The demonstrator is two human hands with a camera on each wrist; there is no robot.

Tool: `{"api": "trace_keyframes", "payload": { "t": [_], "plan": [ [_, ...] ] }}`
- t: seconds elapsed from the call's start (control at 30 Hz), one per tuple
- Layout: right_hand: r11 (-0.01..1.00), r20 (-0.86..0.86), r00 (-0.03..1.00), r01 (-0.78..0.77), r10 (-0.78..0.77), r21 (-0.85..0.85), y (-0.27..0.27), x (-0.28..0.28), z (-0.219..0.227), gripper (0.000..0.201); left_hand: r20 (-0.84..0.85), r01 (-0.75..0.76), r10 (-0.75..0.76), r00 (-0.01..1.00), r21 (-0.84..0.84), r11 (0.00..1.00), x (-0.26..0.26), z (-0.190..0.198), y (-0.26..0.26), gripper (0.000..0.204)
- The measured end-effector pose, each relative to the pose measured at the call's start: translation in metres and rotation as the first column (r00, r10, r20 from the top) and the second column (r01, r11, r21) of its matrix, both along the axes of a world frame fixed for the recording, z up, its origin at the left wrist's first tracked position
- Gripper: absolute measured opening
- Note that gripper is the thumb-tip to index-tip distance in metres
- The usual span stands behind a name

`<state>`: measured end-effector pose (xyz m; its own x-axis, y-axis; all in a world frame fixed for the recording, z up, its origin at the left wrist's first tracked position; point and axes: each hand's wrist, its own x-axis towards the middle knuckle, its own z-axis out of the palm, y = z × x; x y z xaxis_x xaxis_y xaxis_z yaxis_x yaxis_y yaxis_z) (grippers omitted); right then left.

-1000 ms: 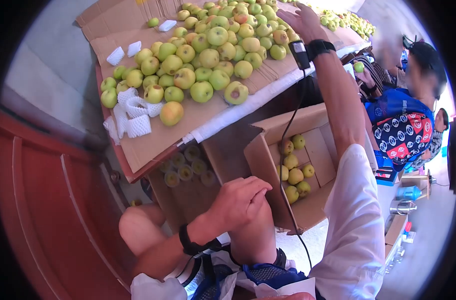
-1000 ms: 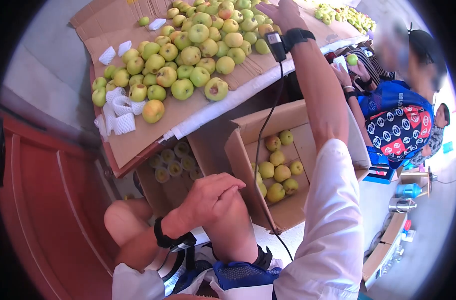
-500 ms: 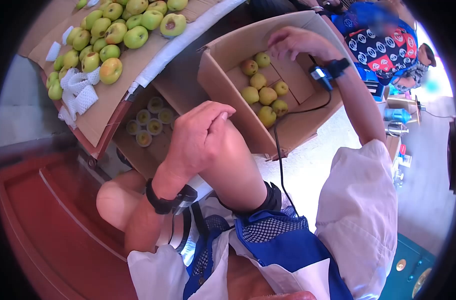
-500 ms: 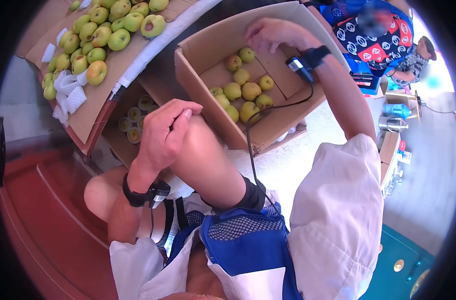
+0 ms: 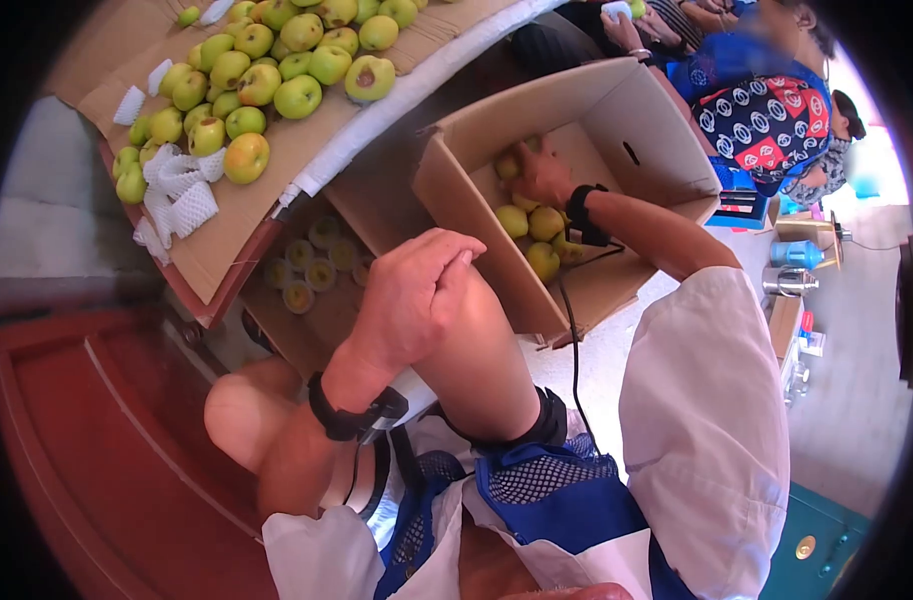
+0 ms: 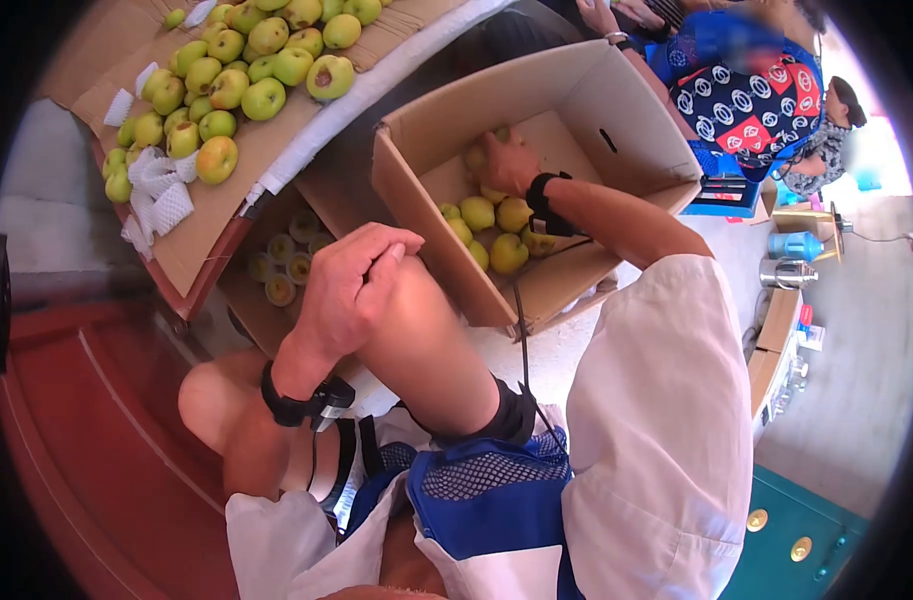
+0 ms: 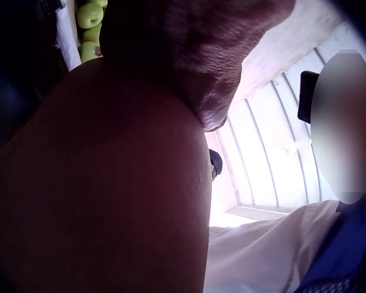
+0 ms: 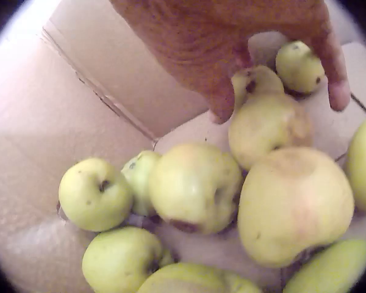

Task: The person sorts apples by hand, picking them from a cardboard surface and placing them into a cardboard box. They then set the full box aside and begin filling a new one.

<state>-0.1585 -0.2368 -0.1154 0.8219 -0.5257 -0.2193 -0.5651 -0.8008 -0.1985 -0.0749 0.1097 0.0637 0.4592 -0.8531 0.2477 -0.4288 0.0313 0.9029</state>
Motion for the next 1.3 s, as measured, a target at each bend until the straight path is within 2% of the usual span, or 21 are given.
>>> {"api": "trace_keyframes", "payload": {
  "t": [0.13, 0.23, 0.33, 0.37, 0.43, 0.5, 0.57, 0.63, 0.7, 0.77, 0.87, 1.0, 1.07, 1.1, 1.17, 1.2, 1.23, 1.27, 1.3],
  "plan": [
    [0.990, -0.048, 0.993, 0.113, -0.109, 0.081, -0.015, 0.009, -0.002, 0.087, 0.008, -0.005, 0.005, 1.000, -0.005, 1.000, 0.000, -0.002, 0.003, 0.020],
    [0.997, -0.048, 0.998, -0.043, 0.047, 0.068, -0.026, 0.009, 0.007, 0.084, 0.004, -0.005, 0.005, 1.000, -0.011, 1.000, 0.000, -0.002, 0.003, 0.020],
    [0.979, 0.037, 0.994, -0.109, 0.105, 0.173, -0.037, 0.004, 0.022, 0.085, 0.015, -0.006, 0.006, 1.000, -0.018, 1.000, 0.000, -0.002, 0.003, 0.019],
    [0.973, -0.011, 0.998, -0.062, 0.066, 0.222, -0.041, 0.003, 0.029, 0.087, 0.013, -0.002, 0.002, 1.000, -0.015, 1.000, 0.001, -0.002, 0.004, 0.020],
    [0.949, -0.118, 0.993, 0.037, 0.000, 0.313, -0.019, -0.002, 0.091, 0.091, 0.006, 0.001, -0.001, 1.000, -0.006, 1.000, 0.001, -0.001, 0.005, 0.020],
    [0.894, -0.084, 0.992, 0.124, -0.097, 0.430, 0.011, -0.011, 0.160, 0.089, 0.007, 0.002, -0.002, 1.000, -0.018, 1.000, 0.001, -0.002, 0.004, 0.020],
    [0.833, -0.063, 0.978, 0.202, -0.198, 0.515, 0.034, -0.018, 0.218, 0.082, 0.006, 0.002, -0.002, 1.000, -0.023, 1.000, 0.001, -0.004, 0.005, 0.020],
    [0.688, 0.063, 0.983, 0.073, -0.170, 0.722, 0.027, -0.017, 0.249, 0.076, 0.006, 0.007, -0.007, 1.000, -0.026, 1.000, 0.000, -0.003, 0.004, 0.020],
    [0.522, 0.200, 0.961, -0.071, -0.193, 0.850, 0.025, -0.008, 0.264, 0.072, 0.016, 0.001, -0.001, 1.000, -0.043, 0.999, -0.001, -0.002, 0.003, 0.020],
    [0.368, 0.329, 0.905, -0.219, -0.269, 0.904, 0.027, 0.009, 0.271, 0.069, 0.030, 0.005, -0.003, 1.000, -0.056, 0.998, -0.002, -0.002, 0.002, 0.020],
    [0.307, 0.339, 0.854, -0.225, -0.395, 0.925, 0.024, 0.060, 0.258, 0.072, 0.041, 0.008, -0.006, 0.999, -0.055, 0.998, -0.002, -0.004, 0.002, 0.020],
    [0.199, 0.236, 0.813, -0.151, -0.533, 0.968, -0.022, 0.159, 0.235, 0.060, 0.026, 0.007, -0.006, 1.000, -0.017, 1.000, -0.001, -0.004, 0.004, 0.019],
    [0.122, 0.350, 0.774, -0.339, -0.527, 0.933, -0.044, 0.208, 0.242, 0.057, 0.022, -0.001, 0.001, 1.000, -0.018, 1.000, -0.001, -0.005, 0.003, 0.019],
    [0.648, 0.771, 0.625, -0.538, -0.122, 0.539, -0.082, 0.244, 0.231, 0.056, 0.020, -0.008, 0.008, 1.000, -0.026, 1.000, -0.001, -0.007, 0.002, 0.019],
    [0.695, 0.840, 0.531, -0.561, -0.115, 0.449, -0.115, 0.307, 0.245, 0.053, -0.008, -0.017, 0.017, 1.000, -0.025, 1.000, -0.001, -0.008, 0.002, 0.019],
    [0.271, 0.526, 0.632, -0.460, -0.569, 0.846, -0.108, 0.326, 0.277, 0.051, -0.004, -0.020, 0.020, 1.000, -0.019, 1.000, -0.001, -0.007, 0.002, 0.019],
    [0.839, 0.867, 0.491, -0.435, -0.083, 0.327, -0.110, 0.324, 0.289, 0.046, 0.001, -0.022, 0.022, 1.000, -0.015, 1.000, 0.001, -0.007, 0.002, 0.019],
    [0.860, 0.744, 0.431, -0.280, 0.510, -0.427, -0.116, 0.319, 0.293, 0.043, 0.005, -0.023, 0.023, 1.000, -0.010, 1.000, 0.003, -0.007, 0.002, 0.019],
    [0.884, 0.780, 0.444, -0.365, 0.441, -0.292, -0.121, 0.323, 0.294, 0.058, 0.007, -0.023, 0.023, 1.000, -0.005, 1.000, 0.005, -0.007, 0.002, 0.019]
  ]
}}
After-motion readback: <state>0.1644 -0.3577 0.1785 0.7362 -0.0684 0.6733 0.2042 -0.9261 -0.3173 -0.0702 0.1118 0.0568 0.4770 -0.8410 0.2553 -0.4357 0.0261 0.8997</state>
